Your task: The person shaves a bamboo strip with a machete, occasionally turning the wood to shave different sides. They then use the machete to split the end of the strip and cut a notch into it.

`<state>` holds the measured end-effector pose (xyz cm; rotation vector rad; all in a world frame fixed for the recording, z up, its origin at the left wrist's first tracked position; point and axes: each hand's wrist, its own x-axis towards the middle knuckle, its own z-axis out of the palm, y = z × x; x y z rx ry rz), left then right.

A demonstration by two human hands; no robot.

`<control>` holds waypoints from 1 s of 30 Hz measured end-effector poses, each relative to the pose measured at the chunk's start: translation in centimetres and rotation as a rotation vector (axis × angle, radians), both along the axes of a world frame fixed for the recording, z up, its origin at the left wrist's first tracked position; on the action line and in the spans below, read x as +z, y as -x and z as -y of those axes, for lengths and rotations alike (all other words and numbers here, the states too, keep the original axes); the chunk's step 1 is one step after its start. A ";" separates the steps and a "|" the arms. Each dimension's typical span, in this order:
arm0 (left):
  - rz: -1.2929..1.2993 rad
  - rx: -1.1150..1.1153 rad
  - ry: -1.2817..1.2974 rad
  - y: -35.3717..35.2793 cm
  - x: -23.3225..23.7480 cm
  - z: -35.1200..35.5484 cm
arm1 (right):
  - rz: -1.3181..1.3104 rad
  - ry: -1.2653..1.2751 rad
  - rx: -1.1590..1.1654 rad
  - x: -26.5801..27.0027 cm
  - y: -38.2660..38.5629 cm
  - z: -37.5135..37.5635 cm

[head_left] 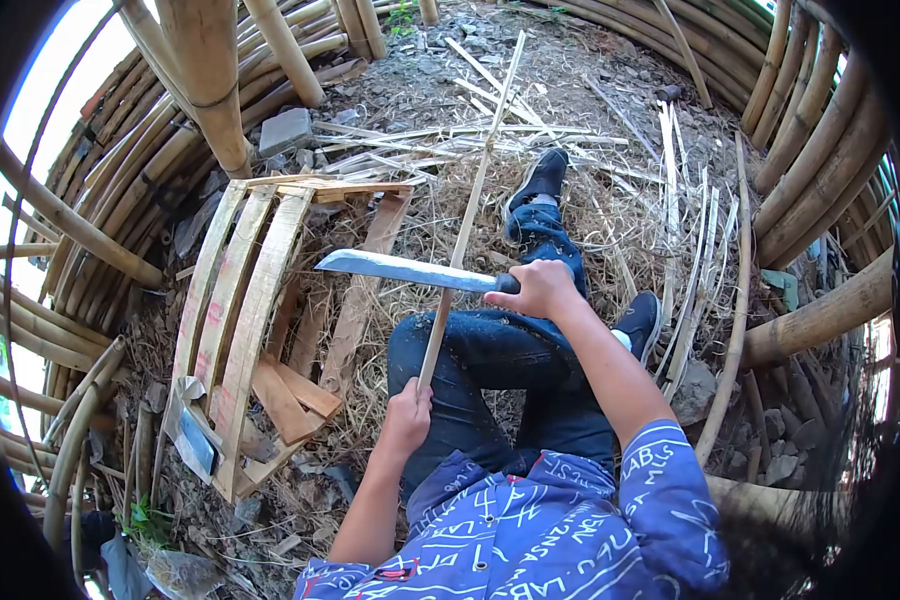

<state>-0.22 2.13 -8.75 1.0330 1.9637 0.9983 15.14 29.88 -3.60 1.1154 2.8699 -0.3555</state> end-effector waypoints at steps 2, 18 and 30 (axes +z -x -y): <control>0.017 -0.007 0.007 0.1 -0.1 0.0 | 0.011 -0.004 0.004 -0.2 -0.2 -0.4; -0.032 -0.147 0.049 0.7 1.4 -0.2 | -0.093 0.017 -0.391 0.3 -6.1 -4.3; 0.362 0.005 0.130 1.0 0.9 -0.2 | -0.474 0.597 -0.082 -3.2 -0.8 2.3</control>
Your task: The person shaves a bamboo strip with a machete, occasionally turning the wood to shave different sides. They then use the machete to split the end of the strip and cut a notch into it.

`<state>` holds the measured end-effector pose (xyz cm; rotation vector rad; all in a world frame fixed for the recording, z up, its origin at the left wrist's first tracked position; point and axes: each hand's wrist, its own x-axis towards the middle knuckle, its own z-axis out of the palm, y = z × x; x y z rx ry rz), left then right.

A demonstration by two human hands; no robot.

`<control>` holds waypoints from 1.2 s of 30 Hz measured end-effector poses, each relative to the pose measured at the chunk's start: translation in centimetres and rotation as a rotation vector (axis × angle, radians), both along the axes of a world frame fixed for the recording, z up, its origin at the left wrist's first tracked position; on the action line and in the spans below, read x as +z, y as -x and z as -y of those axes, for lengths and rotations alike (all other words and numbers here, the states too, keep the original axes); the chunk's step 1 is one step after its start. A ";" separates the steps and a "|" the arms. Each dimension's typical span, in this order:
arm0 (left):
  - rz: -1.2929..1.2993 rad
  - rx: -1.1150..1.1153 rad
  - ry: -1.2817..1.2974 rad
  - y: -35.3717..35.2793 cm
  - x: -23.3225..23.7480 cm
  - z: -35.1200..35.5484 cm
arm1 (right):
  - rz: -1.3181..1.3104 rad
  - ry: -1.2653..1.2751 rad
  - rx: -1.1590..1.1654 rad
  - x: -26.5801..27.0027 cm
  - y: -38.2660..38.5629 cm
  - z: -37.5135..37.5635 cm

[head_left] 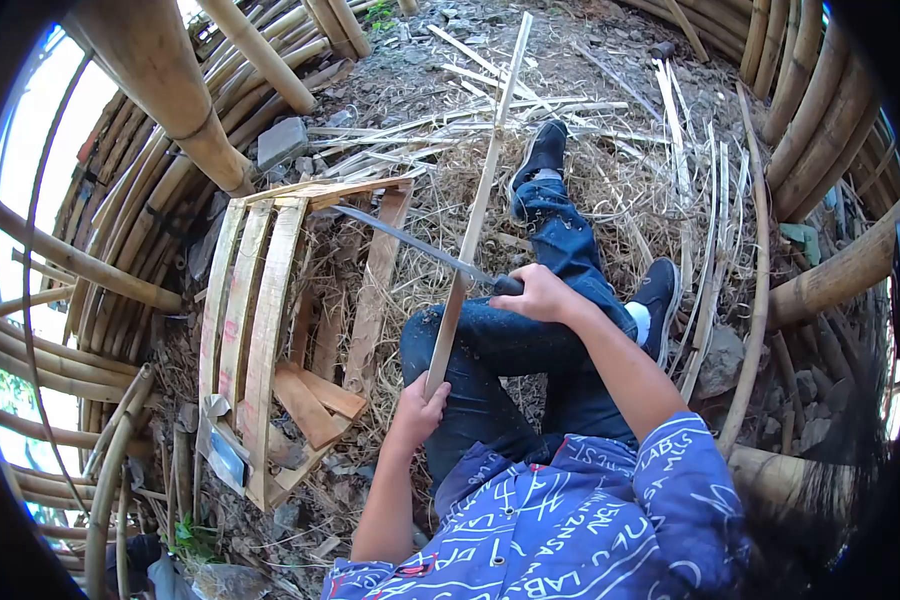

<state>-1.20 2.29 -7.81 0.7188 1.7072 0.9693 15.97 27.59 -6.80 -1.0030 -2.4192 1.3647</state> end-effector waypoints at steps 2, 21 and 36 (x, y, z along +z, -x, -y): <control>-0.008 0.009 -0.005 0.0 0.1 -0.1 | -0.005 0.151 -0.043 0.6 -0.2 -0.3; 0.254 0.011 -0.013 -0.7 0.8 0.0 | -0.488 0.500 -0.408 1.0 -3.8 9.3; -0.047 -0.072 -0.135 -1.2 -1.1 0.4 | -0.541 0.540 -0.460 1.8 -5.2 4.0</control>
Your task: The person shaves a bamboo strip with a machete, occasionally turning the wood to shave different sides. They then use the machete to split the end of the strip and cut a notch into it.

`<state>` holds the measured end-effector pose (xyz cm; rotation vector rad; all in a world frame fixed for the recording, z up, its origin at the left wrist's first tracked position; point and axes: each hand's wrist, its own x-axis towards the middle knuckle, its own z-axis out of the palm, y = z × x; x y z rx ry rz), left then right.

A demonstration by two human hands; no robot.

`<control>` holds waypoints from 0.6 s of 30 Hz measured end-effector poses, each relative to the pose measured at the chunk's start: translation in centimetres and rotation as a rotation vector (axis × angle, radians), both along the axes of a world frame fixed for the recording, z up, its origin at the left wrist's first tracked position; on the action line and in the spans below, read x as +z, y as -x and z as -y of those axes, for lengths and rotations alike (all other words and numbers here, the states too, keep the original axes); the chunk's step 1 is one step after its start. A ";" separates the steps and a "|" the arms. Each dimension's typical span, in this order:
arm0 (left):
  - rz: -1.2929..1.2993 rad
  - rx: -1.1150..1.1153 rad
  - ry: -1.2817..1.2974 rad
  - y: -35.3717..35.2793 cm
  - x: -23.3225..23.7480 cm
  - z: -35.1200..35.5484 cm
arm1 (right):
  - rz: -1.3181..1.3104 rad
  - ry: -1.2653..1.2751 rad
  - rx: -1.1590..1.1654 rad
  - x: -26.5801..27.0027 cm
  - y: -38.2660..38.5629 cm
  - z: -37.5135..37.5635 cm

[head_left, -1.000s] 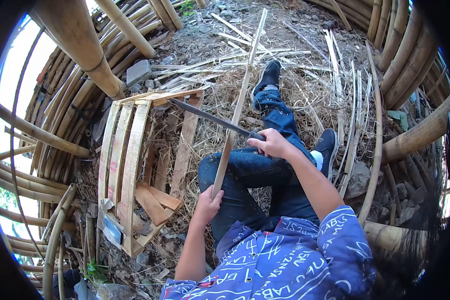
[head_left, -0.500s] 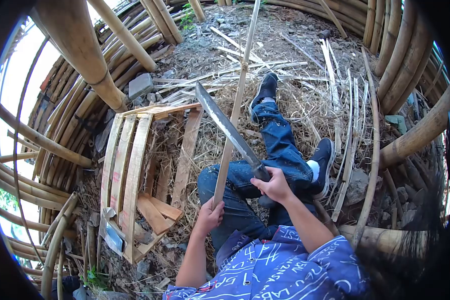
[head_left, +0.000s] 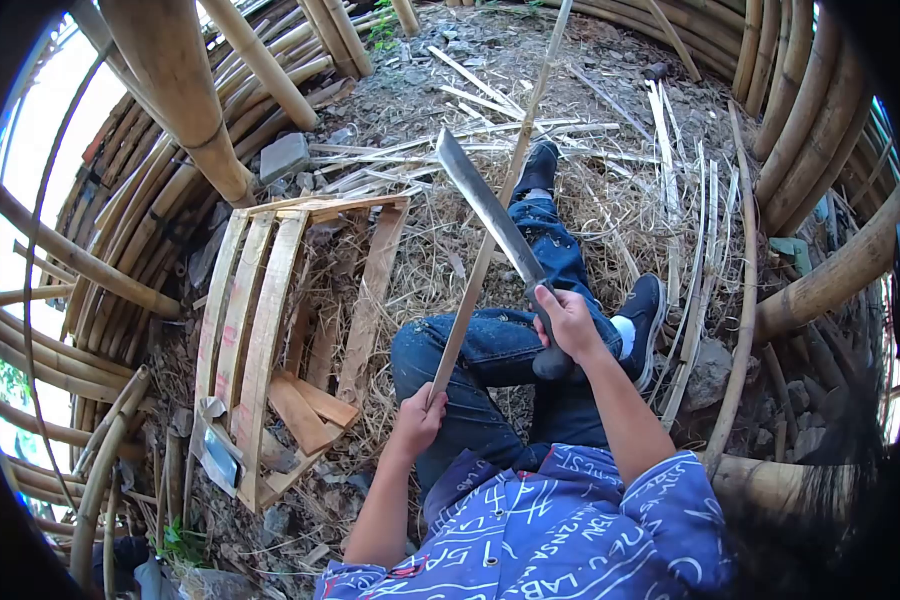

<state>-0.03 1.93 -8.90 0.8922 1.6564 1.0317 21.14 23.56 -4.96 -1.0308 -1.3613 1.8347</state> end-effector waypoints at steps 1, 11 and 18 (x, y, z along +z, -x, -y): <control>-0.059 -0.016 -0.028 -0.1 0.0 0.0 | 0.012 0.000 0.007 0.2 0.0 0.0; -0.260 -0.059 -0.041 0.0 1.2 -0.3 | 0.072 0.090 0.036 0.0 -0.7 1.0; -0.305 -0.075 -0.081 0.2 1.9 -0.4 | 0.132 0.168 0.083 0.9 -1.7 1.1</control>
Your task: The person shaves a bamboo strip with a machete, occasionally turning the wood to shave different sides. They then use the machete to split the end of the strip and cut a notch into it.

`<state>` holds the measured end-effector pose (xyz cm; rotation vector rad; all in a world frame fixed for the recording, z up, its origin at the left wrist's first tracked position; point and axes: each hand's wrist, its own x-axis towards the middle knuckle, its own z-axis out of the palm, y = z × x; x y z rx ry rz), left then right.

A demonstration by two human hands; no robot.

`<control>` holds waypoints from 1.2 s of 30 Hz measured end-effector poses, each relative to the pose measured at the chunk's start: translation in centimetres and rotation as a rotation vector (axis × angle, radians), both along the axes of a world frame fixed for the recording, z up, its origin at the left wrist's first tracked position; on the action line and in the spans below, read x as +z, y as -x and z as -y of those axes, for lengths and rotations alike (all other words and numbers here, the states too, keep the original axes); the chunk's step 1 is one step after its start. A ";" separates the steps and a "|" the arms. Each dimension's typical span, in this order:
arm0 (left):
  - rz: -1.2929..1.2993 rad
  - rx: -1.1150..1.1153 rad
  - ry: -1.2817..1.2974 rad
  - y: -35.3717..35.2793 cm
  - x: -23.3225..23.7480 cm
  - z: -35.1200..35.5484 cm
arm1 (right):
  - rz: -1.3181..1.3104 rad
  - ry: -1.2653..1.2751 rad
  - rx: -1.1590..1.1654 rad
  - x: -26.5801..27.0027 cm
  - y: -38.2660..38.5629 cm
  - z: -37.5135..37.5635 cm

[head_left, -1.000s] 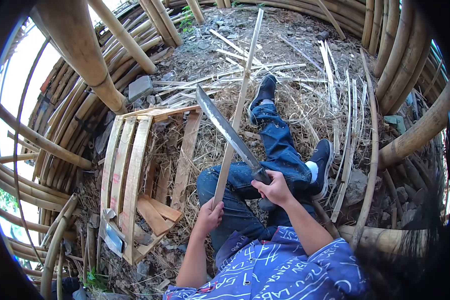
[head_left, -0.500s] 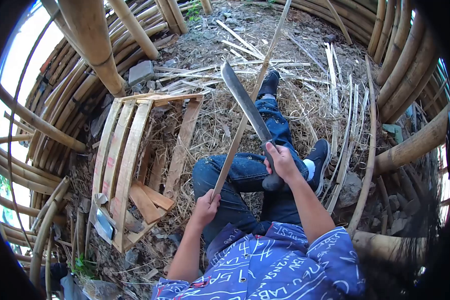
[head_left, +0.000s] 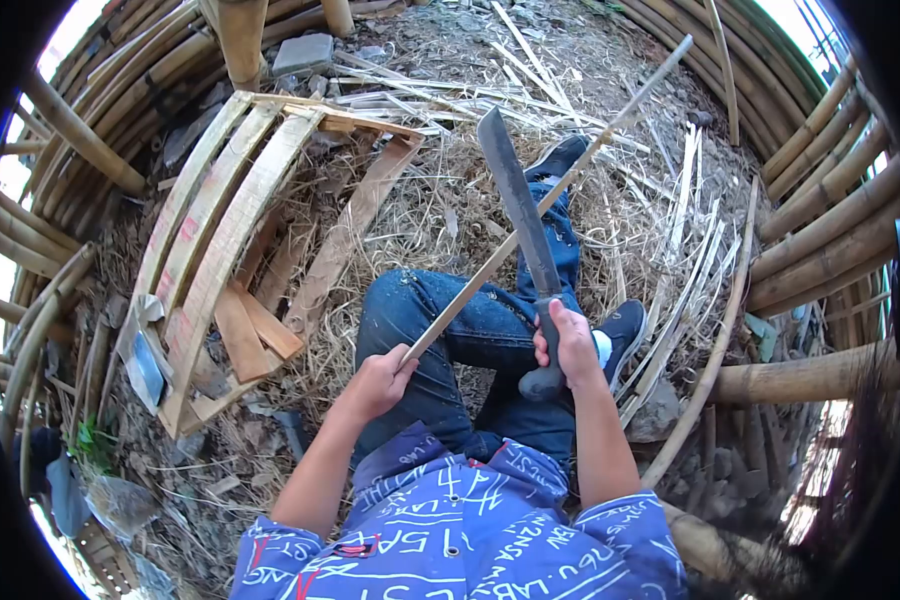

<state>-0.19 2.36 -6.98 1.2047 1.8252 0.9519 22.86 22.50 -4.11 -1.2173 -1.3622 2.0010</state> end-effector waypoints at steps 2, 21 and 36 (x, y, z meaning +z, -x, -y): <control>-0.029 -0.019 -0.027 -0.1 0.0 -0.1 | 0.023 -0.047 0.027 -0.1 -1.1 -0.9; -0.064 -0.049 -0.043 0.2 -0.2 0.1 | 0.041 -0.094 0.006 0.0 -2.5 -1.0; -0.055 -0.056 -0.055 0.3 -0.5 0.1 | 0.067 0.106 0.022 0.5 -2.9 1.8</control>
